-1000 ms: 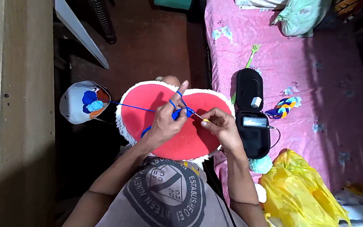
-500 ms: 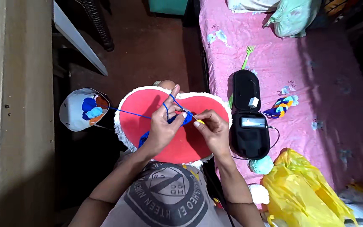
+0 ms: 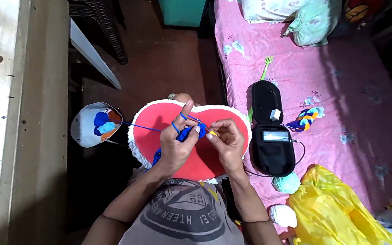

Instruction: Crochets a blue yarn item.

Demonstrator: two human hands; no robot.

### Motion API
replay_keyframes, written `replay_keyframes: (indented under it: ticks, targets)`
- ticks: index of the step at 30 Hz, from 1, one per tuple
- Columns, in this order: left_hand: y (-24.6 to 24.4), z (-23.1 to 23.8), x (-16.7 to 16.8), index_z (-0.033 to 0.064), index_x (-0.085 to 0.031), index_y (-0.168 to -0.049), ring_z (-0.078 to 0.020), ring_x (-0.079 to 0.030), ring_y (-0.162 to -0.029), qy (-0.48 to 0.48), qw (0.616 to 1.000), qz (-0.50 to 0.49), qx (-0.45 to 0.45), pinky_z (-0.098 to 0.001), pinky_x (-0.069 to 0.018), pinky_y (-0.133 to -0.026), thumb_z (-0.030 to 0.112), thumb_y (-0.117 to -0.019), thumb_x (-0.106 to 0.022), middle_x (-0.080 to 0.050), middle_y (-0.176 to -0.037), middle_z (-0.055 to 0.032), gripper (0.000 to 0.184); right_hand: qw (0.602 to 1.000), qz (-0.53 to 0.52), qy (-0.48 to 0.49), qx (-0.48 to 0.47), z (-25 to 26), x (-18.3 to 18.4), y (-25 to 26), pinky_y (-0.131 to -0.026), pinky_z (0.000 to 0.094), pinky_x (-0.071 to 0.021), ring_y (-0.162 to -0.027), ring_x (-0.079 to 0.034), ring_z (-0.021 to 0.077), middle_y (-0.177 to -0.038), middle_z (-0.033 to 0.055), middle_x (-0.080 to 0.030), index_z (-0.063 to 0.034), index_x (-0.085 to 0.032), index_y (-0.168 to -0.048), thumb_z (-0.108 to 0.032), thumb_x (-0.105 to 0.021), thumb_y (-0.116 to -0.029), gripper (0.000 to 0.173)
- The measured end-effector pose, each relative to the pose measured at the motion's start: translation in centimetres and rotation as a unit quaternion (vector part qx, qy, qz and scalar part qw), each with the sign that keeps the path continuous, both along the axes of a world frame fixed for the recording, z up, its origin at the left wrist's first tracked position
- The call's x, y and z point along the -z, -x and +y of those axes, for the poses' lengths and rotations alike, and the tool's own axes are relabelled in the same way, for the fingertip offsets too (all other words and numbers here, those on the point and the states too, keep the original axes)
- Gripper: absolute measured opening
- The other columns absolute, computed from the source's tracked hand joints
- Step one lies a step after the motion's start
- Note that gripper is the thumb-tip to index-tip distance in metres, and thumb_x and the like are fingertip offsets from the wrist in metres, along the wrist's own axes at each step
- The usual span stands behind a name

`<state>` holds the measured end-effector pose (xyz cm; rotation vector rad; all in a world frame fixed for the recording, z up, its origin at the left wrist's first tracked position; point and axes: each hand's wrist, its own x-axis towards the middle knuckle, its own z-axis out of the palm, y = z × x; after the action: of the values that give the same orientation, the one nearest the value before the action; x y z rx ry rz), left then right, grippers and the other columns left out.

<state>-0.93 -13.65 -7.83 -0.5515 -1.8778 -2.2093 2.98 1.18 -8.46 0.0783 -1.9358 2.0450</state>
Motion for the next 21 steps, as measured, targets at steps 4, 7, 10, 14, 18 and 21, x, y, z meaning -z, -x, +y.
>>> replay_keyframes:
  ticks: [4,7,10,14,18,21]
  targets:
    - [0.7,-0.7,0.1,0.0007,-0.054,-0.144,-0.0005,-0.066,-0.079,0.038,0.998,0.035,0.029,-0.0168,-0.0563,-0.072,-0.007,-0.0867,-0.062,-0.073,-0.097,0.0007,0.059,0.976,0.082,-0.189,0.073,0.2,0.5,-0.3,-0.071,0.015,-0.0564,-0.079,-0.065,0.002,-0.087,0.0061,-0.067,0.0035,-0.067,-0.09,0.002,-0.066,-0.089,0.002]
    - [1.3,-1.3,-0.2,-0.003,-0.056,-0.141,0.0007,-0.063,-0.072,0.043,0.997,0.039,0.055,-0.0141,-0.0529,-0.064,-0.008,-0.0855,-0.061,-0.073,-0.094,-0.0005,0.056,0.958,0.111,-0.253,0.081,0.5,0.4,-0.3,-0.07,0.0135,-0.0543,-0.077,-0.064,0.003,-0.085,0.0087,-0.067,0.0042,-0.067,-0.087,0.0,-0.066,-0.0904,0.005]
    - [1.8,-2.0,-0.4,-0.0058,-0.061,-0.135,0.0006,-0.064,-0.073,0.064,0.995,0.047,0.062,-0.0148,-0.0545,-0.066,-0.008,-0.0848,-0.06,-0.073,-0.094,-0.0023,0.05,0.955,0.112,-0.265,0.066,0.9,0.3,-0.2,-0.069,0.0135,-0.0543,-0.078,-0.064,0.0035,-0.085,0.0088,-0.067,0.0041,-0.067,-0.088,-0.001,-0.066,-0.0913,0.006]
    - [2.2,-2.5,-0.7,-0.0051,-0.063,-0.132,0.0008,-0.062,-0.071,0.092,0.993,0.027,0.07,-0.014,-0.0533,-0.063,-0.006,-0.0852,-0.059,-0.071,-0.09,-0.0005,0.047,0.962,0.098,-0.252,0.04,1.4,0.4,-0.2,-0.071,0.0143,-0.055,-0.08,-0.065,0.0032,-0.087,0.0081,-0.067,0.0038,-0.068,-0.09,-0.001,-0.067,-0.092,0.006]
    - [2.3,-2.4,-0.5,-0.0055,-0.064,-0.131,0.0007,-0.06,-0.066,0.081,0.994,0.008,0.077,-0.013,-0.0513,-0.059,-0.008,-0.0836,-0.058,-0.069,-0.083,0.0015,0.048,0.949,0.1,-0.295,0.043,1.7,0.2,-0.3,-0.067,0.0134,-0.053,-0.077,-0.064,0.0035,-0.085,0.0091,-0.068,0.0047,-0.069,-0.09,-0.001,-0.066,-0.0917,0.007]
    - [2.3,-2.3,-0.5,-0.0057,-0.064,-0.13,0.0007,-0.059,-0.065,0.074,0.994,0.005,0.077,-0.0129,-0.0508,-0.058,-0.008,-0.0833,-0.057,-0.069,-0.083,0.0015,0.047,0.933,0.118,-0.337,0.055,1.8,0.1,-0.4,-0.061,0.0137,-0.0508,-0.072,-0.062,0.0051,-0.085,0.0112,-0.067,0.005,-0.07,-0.089,0.0,-0.065,-0.092,0.008]
